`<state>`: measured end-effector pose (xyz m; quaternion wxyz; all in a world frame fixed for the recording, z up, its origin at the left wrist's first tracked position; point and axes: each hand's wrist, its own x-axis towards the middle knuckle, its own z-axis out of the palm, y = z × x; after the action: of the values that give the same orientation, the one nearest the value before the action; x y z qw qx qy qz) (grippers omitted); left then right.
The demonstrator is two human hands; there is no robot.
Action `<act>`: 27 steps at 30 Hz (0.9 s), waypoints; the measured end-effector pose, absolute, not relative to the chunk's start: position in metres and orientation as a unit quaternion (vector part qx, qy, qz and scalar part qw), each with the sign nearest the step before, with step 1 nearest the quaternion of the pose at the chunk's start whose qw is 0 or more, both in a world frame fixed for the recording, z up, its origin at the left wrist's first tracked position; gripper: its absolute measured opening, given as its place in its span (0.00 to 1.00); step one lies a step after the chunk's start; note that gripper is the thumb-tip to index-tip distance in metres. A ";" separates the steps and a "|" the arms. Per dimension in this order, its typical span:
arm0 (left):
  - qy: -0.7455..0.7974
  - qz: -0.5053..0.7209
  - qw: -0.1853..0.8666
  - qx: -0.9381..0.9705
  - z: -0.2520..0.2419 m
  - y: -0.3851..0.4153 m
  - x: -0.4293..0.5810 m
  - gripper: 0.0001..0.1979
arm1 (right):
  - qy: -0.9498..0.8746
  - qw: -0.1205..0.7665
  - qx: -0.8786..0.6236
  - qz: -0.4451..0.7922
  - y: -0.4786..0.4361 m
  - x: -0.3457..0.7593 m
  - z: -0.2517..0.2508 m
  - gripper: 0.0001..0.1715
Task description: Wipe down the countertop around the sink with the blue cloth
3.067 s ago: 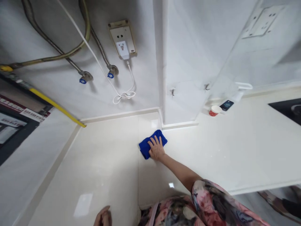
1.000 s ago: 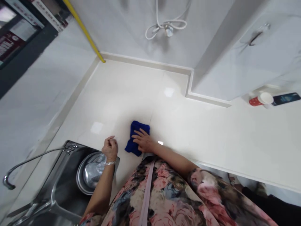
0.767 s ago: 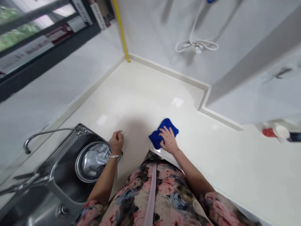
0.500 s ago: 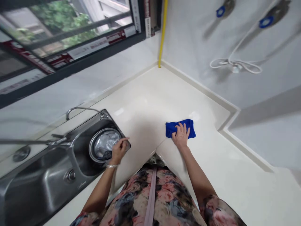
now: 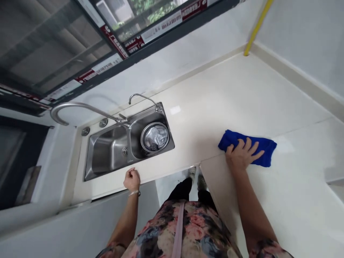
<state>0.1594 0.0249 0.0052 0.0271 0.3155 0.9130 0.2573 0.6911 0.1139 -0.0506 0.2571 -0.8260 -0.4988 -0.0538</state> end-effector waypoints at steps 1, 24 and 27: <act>0.915 0.254 0.022 0.312 0.003 0.026 0.161 0.17 | -0.498 0.261 -0.825 -0.049 0.113 0.692 -0.050 0.30; 0.837 0.324 0.080 0.434 -0.029 0.010 0.160 0.14 | -0.746 0.231 -0.624 0.003 0.070 0.483 -0.029 0.21; 0.830 0.333 0.083 0.440 -0.030 0.008 0.160 0.14 | -0.753 0.220 -0.620 0.018 0.096 0.480 -0.029 0.21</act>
<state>0.1604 0.0084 -0.0304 0.0832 0.4404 0.8296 0.3330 0.4799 0.0959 -0.0291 0.2200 -0.6203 -0.7526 0.0182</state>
